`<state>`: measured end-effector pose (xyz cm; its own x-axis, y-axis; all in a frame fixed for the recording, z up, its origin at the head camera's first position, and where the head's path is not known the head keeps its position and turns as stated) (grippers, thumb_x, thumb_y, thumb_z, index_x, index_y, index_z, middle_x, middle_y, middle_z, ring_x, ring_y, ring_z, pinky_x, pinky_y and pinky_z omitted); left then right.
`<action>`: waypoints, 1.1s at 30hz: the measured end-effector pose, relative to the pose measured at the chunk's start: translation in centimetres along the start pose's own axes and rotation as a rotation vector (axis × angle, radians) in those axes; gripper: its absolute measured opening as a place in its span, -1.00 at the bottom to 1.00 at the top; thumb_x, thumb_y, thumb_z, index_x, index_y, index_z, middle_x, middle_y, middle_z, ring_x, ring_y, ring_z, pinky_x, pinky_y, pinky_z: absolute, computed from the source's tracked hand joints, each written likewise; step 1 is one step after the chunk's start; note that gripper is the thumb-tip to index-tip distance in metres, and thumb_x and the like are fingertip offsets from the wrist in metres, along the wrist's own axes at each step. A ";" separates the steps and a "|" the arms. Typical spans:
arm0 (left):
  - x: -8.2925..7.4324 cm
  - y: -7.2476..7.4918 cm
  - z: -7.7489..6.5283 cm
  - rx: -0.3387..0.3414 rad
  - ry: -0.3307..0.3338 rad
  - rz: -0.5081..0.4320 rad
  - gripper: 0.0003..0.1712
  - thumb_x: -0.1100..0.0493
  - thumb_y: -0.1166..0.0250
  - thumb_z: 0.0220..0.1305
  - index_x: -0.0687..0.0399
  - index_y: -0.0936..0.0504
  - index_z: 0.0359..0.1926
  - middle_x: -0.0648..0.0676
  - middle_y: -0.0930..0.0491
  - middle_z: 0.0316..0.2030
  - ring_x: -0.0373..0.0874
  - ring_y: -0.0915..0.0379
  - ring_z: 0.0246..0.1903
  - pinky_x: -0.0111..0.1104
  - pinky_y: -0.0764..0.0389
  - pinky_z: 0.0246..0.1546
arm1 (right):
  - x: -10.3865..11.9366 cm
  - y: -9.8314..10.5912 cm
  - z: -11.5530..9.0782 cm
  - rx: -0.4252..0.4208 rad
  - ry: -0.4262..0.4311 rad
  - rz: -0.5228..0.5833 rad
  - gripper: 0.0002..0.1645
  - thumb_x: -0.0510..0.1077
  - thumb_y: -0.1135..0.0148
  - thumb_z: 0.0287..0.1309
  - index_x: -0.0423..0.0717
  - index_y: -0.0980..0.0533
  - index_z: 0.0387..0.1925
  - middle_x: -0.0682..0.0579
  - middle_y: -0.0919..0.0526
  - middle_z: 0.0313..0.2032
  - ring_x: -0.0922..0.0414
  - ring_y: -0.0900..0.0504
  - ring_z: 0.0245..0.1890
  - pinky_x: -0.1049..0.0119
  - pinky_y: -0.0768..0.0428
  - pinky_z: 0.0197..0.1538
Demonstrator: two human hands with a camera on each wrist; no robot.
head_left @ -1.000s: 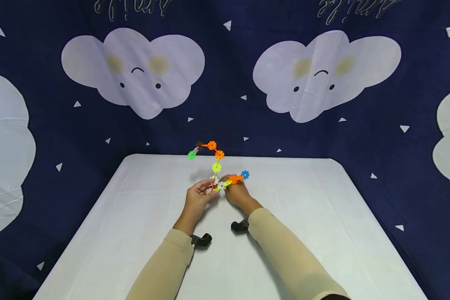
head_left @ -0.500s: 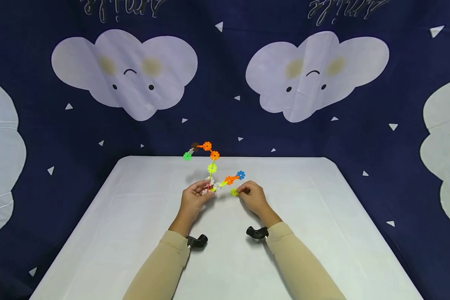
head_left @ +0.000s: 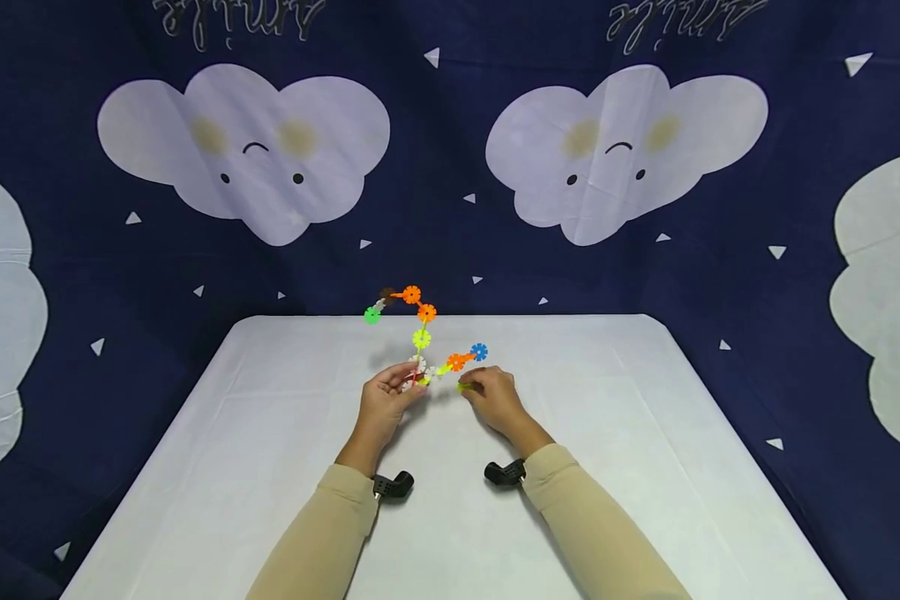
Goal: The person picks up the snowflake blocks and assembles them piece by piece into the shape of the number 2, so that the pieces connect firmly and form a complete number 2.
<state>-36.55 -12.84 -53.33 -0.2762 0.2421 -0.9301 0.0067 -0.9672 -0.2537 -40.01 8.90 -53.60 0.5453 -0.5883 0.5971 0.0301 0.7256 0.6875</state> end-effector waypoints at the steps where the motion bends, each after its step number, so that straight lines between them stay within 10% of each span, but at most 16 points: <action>1: 0.0 0.0 0.0 0.004 -0.001 0.000 -0.51 0.63 -0.45 0.16 0.45 -0.67 0.14 0.30 -0.71 0.05 -0.11 -0.70 -0.07 -0.38 -0.74 -0.11 | 0.1 0.0 0.0 -0.003 0.005 -0.001 -0.82 -0.25 -0.50 0.26 -0.10 -0.76 -0.10 -0.01 -0.77 -0.03 -0.06 -0.63 0.02 -0.21 -0.40 0.20; 8: 0.0 0.0 0.0 0.008 0.005 0.017 -0.51 0.62 -0.46 0.16 0.46 -0.66 0.14 0.32 -0.70 0.07 -0.10 -0.69 -0.05 -0.38 -0.74 -0.11 | -0.6 1.1 -0.9 -0.076 -0.092 0.150 -0.84 -0.35 -0.61 0.10 -0.12 -0.75 -0.31 0.02 -0.65 -0.21 0.07 -0.59 -0.29 0.18 -0.62 -0.18; 14: 0.1 -0.1 -0.1 0.013 0.027 0.016 -0.50 0.61 -0.47 0.16 0.45 -0.67 0.15 0.34 -0.68 0.10 -0.05 -0.68 -0.02 -0.37 -0.74 -0.09 | -2.2 3.9 -1.7 -0.220 -0.237 0.429 -0.75 -0.40 -0.59 0.10 -0.31 -0.75 -0.15 -0.13 -0.67 -0.05 0.03 -0.65 -0.15 0.44 -0.66 -0.09; 23: 0.1 -0.1 0.0 0.035 -0.004 0.059 -0.52 0.64 -0.46 0.14 0.43 -0.70 0.12 0.29 -0.69 0.11 -0.09 -0.65 0.05 -0.38 -0.71 -0.02 | -3.0 6.7 -2.0 -0.305 -0.259 0.687 -0.76 -0.40 -0.38 0.35 -0.43 -0.70 0.01 -0.25 -0.62 0.14 0.00 -0.58 0.18 0.40 -0.62 0.16; 33: 0.0 -0.6 -0.2 0.086 -0.003 0.094 -0.51 0.66 -0.45 0.13 0.45 -0.69 0.11 0.23 -0.69 0.13 0.00 -0.60 0.15 -0.36 -0.68 0.06 | -3.3 6.4 -2.2 -0.275 -0.236 0.845 -0.75 -0.46 -0.36 0.32 -0.52 -0.65 0.01 -0.32 -0.58 0.14 -0.05 -0.75 -0.09 0.12 -0.73 0.06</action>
Point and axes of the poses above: each hand's wrist, its own z-axis towards the middle knuckle, its own y-axis out of the back of the hand, x = y × z, the point moved 6 cm from there along z, towards the middle knuckle
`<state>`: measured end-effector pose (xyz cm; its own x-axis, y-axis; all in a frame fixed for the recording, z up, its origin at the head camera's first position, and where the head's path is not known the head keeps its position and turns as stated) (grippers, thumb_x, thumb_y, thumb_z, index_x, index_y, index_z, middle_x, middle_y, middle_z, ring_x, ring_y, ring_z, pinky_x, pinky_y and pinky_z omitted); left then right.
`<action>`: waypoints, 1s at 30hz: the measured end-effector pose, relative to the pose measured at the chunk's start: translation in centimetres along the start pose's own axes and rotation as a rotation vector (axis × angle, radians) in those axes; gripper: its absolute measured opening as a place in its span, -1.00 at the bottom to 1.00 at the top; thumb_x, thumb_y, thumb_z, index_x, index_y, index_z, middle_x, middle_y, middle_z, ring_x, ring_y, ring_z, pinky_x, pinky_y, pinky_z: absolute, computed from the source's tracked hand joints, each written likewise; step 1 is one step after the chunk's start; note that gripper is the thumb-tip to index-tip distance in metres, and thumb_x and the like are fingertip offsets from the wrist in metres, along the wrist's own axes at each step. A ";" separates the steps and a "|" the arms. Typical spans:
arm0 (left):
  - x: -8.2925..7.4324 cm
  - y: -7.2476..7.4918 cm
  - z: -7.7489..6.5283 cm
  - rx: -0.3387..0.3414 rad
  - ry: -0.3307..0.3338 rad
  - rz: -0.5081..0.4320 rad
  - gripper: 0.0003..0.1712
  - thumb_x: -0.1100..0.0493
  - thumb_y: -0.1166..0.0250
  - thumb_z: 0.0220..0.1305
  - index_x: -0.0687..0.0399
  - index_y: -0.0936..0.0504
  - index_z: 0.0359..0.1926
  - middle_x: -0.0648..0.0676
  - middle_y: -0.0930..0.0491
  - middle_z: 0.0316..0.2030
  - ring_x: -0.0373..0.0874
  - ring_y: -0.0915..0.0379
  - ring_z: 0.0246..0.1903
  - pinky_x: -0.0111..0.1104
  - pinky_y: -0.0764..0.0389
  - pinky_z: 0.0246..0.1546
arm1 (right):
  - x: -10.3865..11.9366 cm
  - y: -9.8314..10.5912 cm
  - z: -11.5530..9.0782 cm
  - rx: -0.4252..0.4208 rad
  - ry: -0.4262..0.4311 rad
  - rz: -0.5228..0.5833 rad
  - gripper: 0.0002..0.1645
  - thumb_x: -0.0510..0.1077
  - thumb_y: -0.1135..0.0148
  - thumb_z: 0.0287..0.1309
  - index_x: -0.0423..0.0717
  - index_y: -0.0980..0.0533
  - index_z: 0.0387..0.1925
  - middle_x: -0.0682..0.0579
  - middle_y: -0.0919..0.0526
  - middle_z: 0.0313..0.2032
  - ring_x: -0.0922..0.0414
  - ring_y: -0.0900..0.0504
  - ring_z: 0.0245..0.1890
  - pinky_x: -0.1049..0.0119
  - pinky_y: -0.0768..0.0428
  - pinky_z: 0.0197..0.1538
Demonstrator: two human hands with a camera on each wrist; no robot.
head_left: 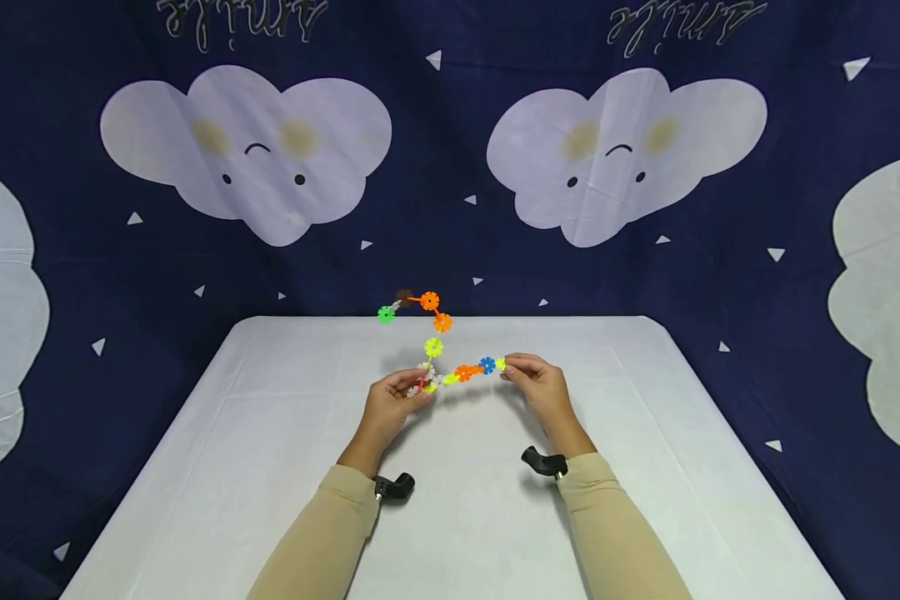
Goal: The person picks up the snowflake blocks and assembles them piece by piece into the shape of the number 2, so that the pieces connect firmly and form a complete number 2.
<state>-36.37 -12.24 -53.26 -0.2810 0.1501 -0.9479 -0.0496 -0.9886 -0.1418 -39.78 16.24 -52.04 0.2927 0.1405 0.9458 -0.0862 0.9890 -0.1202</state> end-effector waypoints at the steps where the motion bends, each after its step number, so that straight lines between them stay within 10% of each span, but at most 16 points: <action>1: 0.0 0.0 0.0 0.001 0.001 0.009 -0.52 0.65 -0.45 0.13 0.44 -0.69 0.11 0.23 -0.69 0.13 -0.01 -0.60 0.15 -0.37 -0.67 0.06 | 0.0 0.0 0.0 0.002 0.003 -0.005 -0.74 -0.46 -0.36 0.33 -0.53 -0.65 0.01 -0.33 -0.58 0.15 -0.03 -0.75 -0.10 0.13 -0.73 0.06; 12: 0.0 -0.1 -0.1 0.022 0.024 0.027 -0.52 0.60 -0.48 0.15 0.41 -0.70 0.13 0.23 -0.69 0.13 -0.03 -0.59 0.15 -0.41 -0.67 0.02 | 0.1 0.3 -0.2 0.047 -0.003 0.013 -0.71 -0.44 -0.34 0.36 -0.53 -0.63 0.06 -0.35 -0.60 0.18 0.03 -0.74 -0.06 -0.14 -0.61 0.18; 30: -0.2 -0.3 -0.2 0.067 -0.009 0.028 -0.52 0.62 -0.46 0.14 0.47 -0.68 0.12 0.32 -0.69 0.09 -0.16 -0.63 0.04 -0.45 -0.69 -0.06 | 0.1 0.2 0.0 0.144 -0.037 -0.055 -0.65 -0.34 -0.32 0.43 -0.44 -0.62 0.16 -0.30 -0.64 0.19 0.05 -0.74 -0.03 0.12 -0.65 0.20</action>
Point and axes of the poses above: each hand's wrist, its own z-axis towards the middle knuckle, its own y-axis out of the back of the hand, x = y × z, the point moved 6 cm from there along z, towards the middle knuckle
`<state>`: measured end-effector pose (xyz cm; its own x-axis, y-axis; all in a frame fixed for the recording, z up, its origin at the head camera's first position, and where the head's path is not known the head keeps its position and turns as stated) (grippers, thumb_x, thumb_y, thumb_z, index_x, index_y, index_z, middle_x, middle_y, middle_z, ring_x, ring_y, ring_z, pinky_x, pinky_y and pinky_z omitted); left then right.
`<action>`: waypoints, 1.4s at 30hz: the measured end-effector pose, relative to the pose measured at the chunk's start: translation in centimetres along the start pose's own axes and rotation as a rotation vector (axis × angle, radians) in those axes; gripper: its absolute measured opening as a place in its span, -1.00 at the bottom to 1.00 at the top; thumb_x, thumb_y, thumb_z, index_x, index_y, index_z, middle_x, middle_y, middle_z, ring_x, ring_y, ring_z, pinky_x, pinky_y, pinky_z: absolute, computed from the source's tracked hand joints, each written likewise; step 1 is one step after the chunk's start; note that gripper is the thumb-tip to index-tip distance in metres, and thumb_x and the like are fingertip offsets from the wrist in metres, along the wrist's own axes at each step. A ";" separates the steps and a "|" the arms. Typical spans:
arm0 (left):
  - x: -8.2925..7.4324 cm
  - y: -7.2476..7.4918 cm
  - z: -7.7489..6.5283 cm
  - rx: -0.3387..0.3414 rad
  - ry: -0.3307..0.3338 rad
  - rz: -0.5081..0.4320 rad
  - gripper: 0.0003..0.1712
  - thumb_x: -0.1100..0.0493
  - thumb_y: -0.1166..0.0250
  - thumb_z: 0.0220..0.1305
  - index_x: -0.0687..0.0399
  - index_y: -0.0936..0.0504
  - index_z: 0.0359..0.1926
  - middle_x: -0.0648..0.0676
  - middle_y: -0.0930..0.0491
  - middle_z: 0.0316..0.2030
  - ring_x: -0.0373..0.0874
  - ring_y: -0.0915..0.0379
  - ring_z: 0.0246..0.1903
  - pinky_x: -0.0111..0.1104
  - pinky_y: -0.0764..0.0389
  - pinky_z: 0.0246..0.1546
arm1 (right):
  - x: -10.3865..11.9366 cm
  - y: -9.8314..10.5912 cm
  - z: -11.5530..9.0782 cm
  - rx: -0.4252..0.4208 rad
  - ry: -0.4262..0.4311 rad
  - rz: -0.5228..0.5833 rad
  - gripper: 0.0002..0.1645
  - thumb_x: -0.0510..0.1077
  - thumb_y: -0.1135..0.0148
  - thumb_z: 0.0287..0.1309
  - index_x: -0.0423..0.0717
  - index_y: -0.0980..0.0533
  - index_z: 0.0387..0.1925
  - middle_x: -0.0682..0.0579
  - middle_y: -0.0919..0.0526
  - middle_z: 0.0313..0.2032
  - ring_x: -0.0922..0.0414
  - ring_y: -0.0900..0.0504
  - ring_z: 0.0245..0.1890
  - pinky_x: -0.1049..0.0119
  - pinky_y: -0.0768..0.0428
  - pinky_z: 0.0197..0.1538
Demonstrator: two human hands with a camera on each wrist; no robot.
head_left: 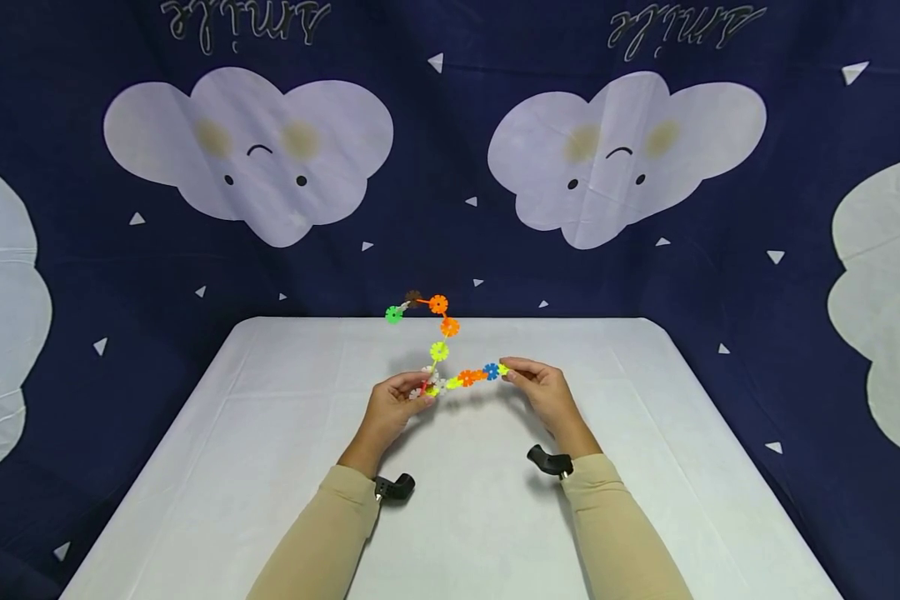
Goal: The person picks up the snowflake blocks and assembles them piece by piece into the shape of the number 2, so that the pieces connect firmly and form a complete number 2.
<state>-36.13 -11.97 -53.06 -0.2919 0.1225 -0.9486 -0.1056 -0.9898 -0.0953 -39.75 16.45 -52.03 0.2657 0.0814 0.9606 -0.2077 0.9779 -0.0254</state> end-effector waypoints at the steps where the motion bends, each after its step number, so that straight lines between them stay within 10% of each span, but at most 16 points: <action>1: 0.0 0.0 0.0 0.000 -0.001 0.001 -0.52 0.62 -0.47 0.14 0.48 -0.68 0.12 0.32 -0.69 0.09 -0.16 -0.63 0.04 -0.45 -0.68 -0.06 | 0.0 0.0 0.0 -0.002 -0.003 -0.015 -0.66 -0.34 -0.32 0.43 -0.43 -0.63 0.15 -0.29 -0.65 0.17 0.06 -0.75 -0.06 0.15 -0.66 0.18; 42: 0.4 0.3 -0.1 0.102 0.081 0.054 -0.53 0.56 -0.49 0.17 0.39 -0.71 0.13 0.24 -0.72 0.07 -0.12 -0.65 -0.07 -0.45 -0.69 -0.18 | -0.9 -0.1 -1.2 0.010 -0.029 -0.082 -0.73 -0.24 -0.35 0.45 -0.41 -0.68 0.01 -0.24 -0.76 -0.14 -0.23 -0.73 -0.08 0.01 -0.69 0.12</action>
Point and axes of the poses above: each hand's wrist, its own z-axis towards the middle knuckle, its own y-axis out of the back of the hand, x = y × z, the point moved 6 cm from there along z, towards the middle knuckle
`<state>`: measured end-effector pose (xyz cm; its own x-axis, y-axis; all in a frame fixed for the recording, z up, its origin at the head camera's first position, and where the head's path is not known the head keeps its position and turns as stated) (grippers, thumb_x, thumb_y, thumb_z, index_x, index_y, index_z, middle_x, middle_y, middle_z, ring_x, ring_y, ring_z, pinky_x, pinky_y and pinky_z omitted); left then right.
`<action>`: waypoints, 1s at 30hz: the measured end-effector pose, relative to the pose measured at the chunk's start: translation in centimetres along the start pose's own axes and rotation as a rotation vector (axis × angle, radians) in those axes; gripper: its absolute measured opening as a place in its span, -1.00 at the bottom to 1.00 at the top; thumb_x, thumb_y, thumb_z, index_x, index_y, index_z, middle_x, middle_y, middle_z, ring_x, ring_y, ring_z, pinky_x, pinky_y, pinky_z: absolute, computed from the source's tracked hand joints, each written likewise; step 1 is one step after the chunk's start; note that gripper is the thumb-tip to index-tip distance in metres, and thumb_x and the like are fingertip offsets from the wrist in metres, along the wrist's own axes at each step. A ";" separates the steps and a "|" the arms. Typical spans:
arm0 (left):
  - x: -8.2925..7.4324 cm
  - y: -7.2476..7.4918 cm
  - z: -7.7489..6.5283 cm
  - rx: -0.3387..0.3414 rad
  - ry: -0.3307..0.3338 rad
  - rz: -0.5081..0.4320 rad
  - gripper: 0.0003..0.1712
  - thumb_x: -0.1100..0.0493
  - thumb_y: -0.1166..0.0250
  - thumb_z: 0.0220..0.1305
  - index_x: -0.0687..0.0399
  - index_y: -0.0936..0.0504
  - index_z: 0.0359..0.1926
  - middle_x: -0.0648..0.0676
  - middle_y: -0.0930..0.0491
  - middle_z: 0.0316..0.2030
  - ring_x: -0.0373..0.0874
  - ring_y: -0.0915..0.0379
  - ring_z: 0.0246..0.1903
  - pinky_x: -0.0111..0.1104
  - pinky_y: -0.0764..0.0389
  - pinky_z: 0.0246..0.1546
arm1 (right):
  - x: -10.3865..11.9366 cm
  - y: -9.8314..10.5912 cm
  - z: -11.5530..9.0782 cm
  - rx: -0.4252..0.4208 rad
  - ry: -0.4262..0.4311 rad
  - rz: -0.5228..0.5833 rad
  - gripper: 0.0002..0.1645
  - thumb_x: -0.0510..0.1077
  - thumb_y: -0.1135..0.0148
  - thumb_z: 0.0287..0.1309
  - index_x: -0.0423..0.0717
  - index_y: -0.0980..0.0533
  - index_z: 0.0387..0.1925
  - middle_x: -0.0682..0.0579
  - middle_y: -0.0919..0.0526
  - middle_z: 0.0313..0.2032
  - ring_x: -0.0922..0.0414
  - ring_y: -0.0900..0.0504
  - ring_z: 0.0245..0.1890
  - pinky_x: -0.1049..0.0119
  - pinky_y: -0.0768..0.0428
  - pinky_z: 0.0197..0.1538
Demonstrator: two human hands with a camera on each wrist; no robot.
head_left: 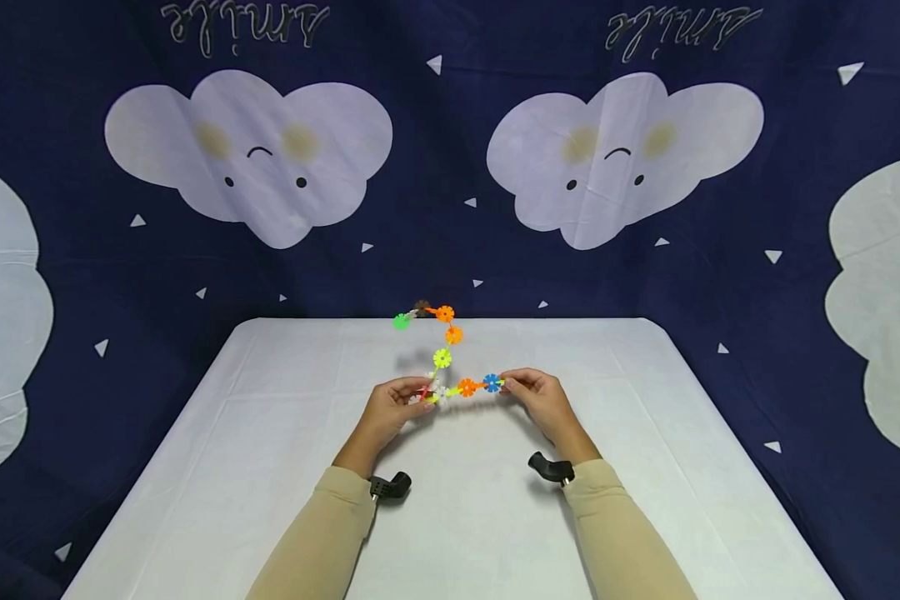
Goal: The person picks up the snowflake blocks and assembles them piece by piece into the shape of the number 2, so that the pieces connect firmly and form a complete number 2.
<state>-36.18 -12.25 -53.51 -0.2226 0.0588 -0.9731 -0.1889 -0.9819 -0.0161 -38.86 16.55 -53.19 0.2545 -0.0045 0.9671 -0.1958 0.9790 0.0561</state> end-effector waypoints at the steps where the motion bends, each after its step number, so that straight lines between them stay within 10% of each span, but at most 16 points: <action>1: 0.0 0.0 -0.1 0.008 0.012 0.004 -0.53 0.55 -0.50 0.17 0.38 -0.71 0.13 0.24 -0.71 0.08 -0.12 -0.66 -0.09 -0.45 -0.69 -0.19 | 0.0 0.0 -0.2 0.003 -0.011 -0.016 -0.72 -0.22 -0.35 0.45 -0.40 -0.68 0.00 -0.23 -0.77 -0.15 -0.24 -0.73 -0.08 0.01 -0.70 0.10; 16: 0.4 -0.3 -2.1 0.158 0.289 -0.073 -0.48 0.53 -0.46 0.22 0.50 -0.61 0.22 0.32 -0.66 0.14 -0.08 -0.72 -0.18 -0.31 -0.75 -0.11 | -0.1 -0.4 -4.3 0.214 -0.135 -0.005 -0.75 -0.24 -0.30 0.49 -0.42 -0.65 -0.02 -0.31 -0.74 -0.20 -0.11 -0.78 -0.28 0.09 -0.78 -0.08; 25: 0.7 -0.9 -2.4 0.193 0.339 -0.089 -0.53 0.51 -0.42 0.29 0.54 -0.60 0.20 0.35 -0.64 0.15 0.05 -0.73 -0.17 -0.10 -0.77 -0.06 | 0.0 -0.3 -5.3 0.225 -0.165 -0.071 -0.77 -0.24 -0.27 0.51 -0.39 -0.67 -0.06 -0.25 -0.74 -0.25 -0.03 -0.77 -0.34 0.17 -0.78 -0.11; 30: 0.2 -1.0 -2.5 0.222 0.315 0.072 -0.55 0.36 -0.46 0.34 0.39 -0.65 0.21 0.26 -0.70 0.08 0.04 -0.73 -0.27 -0.16 -0.79 -0.19 | -0.1 -0.3 -5.2 0.213 -0.175 -0.109 -0.79 -0.25 -0.27 0.50 -0.38 -0.68 -0.10 -0.20 -0.75 -0.28 0.00 -0.76 -0.37 0.20 -0.78 -0.16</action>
<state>-33.66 -11.69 -54.21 0.0554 -0.1007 -0.9934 -0.3935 -0.9166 0.0710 -33.84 17.28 -54.56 0.1218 -0.1604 0.9795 -0.3754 0.9061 0.1951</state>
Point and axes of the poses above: each hand's wrist, its own z-axis towards the middle knuckle, its own y-axis out of the back of the hand, x = y × z, the point moved 6 cm from there along z, towards the middle knuckle
